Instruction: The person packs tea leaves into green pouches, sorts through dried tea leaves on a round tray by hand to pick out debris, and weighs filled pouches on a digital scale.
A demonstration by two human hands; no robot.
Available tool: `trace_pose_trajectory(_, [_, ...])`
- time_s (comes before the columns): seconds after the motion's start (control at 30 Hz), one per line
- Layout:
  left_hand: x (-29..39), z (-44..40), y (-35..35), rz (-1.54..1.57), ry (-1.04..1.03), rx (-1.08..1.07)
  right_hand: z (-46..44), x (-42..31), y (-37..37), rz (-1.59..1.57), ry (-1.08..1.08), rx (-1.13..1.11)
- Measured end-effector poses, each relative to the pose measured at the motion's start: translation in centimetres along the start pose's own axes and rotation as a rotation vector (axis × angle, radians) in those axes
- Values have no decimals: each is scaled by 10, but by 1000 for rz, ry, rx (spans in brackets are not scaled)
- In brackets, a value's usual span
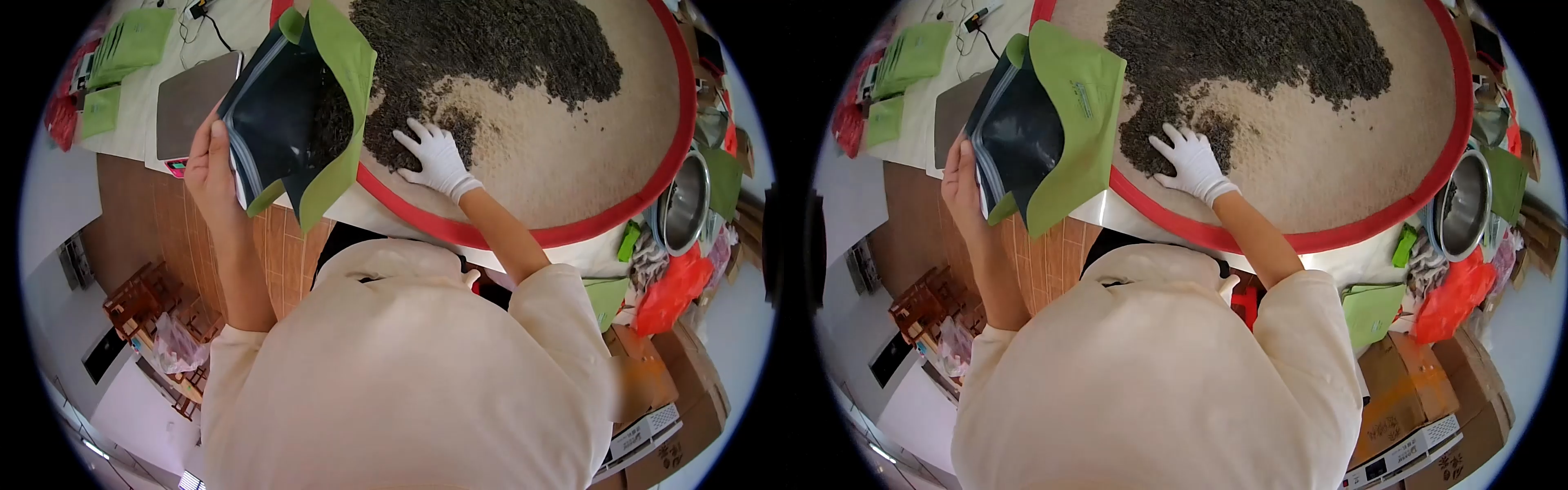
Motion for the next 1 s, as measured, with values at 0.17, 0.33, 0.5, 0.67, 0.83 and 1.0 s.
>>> trace_pose_trajectory(0.17, [4, -3, -15, 12, 2, -20, 28, 12, -5, -145, -186, 53])
trace_pose_trajectory(0.33, [6, -7, -28, 68, -33, -56, 64, 59, 13, -717, -467, 544])
trace_pose_trajectory(0.5, [6, 1, -61, 61, -4, -95, 84, 55, 61, -1462, -803, 696])
trace_pose_trajectory(0.67, [4, 17, -106, -79, -15, -261, 62, 4, 168, -1682, -497, 771])
trace_pose_trajectory(0.83, [3, 31, -138, -281, -42, -377, 19, -66, 232, -1681, -203, 792])
trace_pose_trajectory(1.0, [14, 35, -143, -304, -39, -362, -14, -74, 187, -1207, -299, 436])
Point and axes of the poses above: each hand's wrist, its own z-axis away from the middle knuckle, its own y-axis out of the back of the hand, x = y × z, the point moved 8 cm from there along -z, towards the middle knuckle, and after that the axes turned 9 degrees about -z, right-handed, at the moved point
